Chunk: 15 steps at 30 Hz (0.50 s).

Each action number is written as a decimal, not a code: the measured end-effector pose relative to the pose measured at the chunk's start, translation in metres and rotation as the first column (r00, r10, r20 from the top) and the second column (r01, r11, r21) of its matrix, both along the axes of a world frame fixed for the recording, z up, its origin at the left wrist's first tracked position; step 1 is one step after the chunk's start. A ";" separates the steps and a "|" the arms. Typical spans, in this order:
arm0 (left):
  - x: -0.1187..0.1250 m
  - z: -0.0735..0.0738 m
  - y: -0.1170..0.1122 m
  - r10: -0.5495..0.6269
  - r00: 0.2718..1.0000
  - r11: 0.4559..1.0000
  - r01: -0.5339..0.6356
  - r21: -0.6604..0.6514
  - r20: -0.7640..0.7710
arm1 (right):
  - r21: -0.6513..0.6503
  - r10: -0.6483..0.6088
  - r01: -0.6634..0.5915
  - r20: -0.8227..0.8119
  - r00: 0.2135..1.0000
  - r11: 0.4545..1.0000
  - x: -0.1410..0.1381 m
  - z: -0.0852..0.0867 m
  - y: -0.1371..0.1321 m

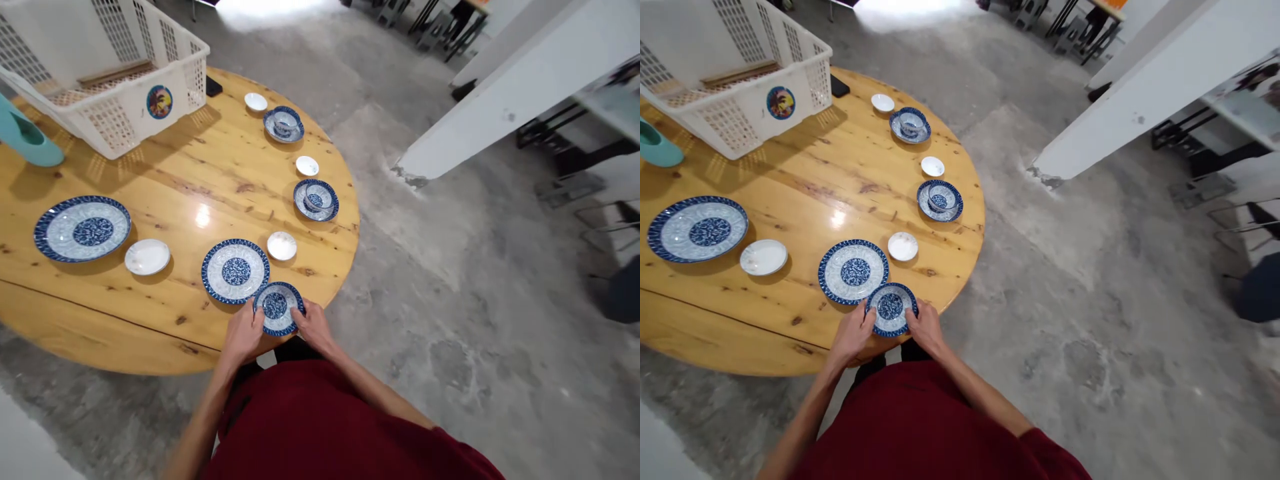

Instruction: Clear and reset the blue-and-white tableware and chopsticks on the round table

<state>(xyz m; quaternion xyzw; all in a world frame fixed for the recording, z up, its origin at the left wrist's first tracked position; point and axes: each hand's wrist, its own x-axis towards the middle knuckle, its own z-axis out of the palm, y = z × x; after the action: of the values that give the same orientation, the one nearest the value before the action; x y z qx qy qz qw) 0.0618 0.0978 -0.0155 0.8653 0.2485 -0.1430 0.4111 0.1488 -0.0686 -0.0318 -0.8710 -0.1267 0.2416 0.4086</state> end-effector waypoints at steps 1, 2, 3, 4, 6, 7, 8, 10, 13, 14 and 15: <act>0.000 -0.001 -0.007 -0.021 1.000 1.000 0.021 -0.018 -0.007 | 0.003 -0.030 0.030 -0.029 0.999 1.000 -0.003 -0.002 -0.008; 0.001 -0.001 -0.013 -0.037 0.999 0.999 0.036 -0.029 -0.014 | 0.004 -0.057 0.057 -0.058 0.997 0.998 -0.005 -0.003 -0.016; 0.002 0.000 -0.020 -0.048 0.999 0.998 0.047 -0.034 -0.017 | 0.010 -0.079 0.080 -0.085 0.993 0.997 -0.006 -0.005 -0.023; 0.004 0.001 -0.026 -0.053 0.999 0.998 0.052 -0.034 -0.013 | 0.025 -0.096 0.099 -0.107 0.990 0.995 -0.006 -0.006 -0.030; 0.010 0.004 -0.040 -0.057 0.998 0.998 0.057 -0.028 0.003 | 0.073 -0.122 0.133 -0.129 0.984 0.989 -0.002 -0.009 -0.044; 0.015 0.006 -0.048 -0.060 0.998 0.998 0.060 -0.022 0.004 | 0.104 -0.134 0.149 -0.134 0.982 0.983 0.001 -0.010 -0.052; 0.021 0.007 -0.057 -0.063 0.998 0.998 0.063 -0.014 0.001 | 0.133 -0.145 0.163 -0.135 0.980 0.978 0.006 -0.011 -0.060; 0.035 0.010 -0.078 -0.064 0.998 0.998 0.064 0.011 -0.011 | 0.173 -0.161 0.179 -0.117 0.980 0.968 0.019 -0.013 -0.081; 0.062 0.011 -0.122 -0.053 0.999 0.998 0.053 0.022 0.011 | 0.203 -0.162 0.178 -0.093 0.982 0.963 0.047 -0.014 -0.124; 0.073 0.011 -0.140 -0.046 0.999 0.999 0.046 0.014 0.027 | 0.203 -0.159 0.176 -0.097 0.983 0.963 0.058 -0.014 -0.141; 0.083 0.009 -0.159 -0.038 0.998 0.999 0.038 0.003 0.043 | 0.198 -0.158 0.175 -0.099 0.982 0.964 0.069 -0.014 -0.160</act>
<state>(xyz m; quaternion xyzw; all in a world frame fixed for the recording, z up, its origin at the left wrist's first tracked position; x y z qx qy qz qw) 0.1453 -0.0608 -0.0060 0.8733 0.2234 -0.1319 0.4124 0.2180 -0.2283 -0.0460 -0.8209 -0.0602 0.2276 0.5203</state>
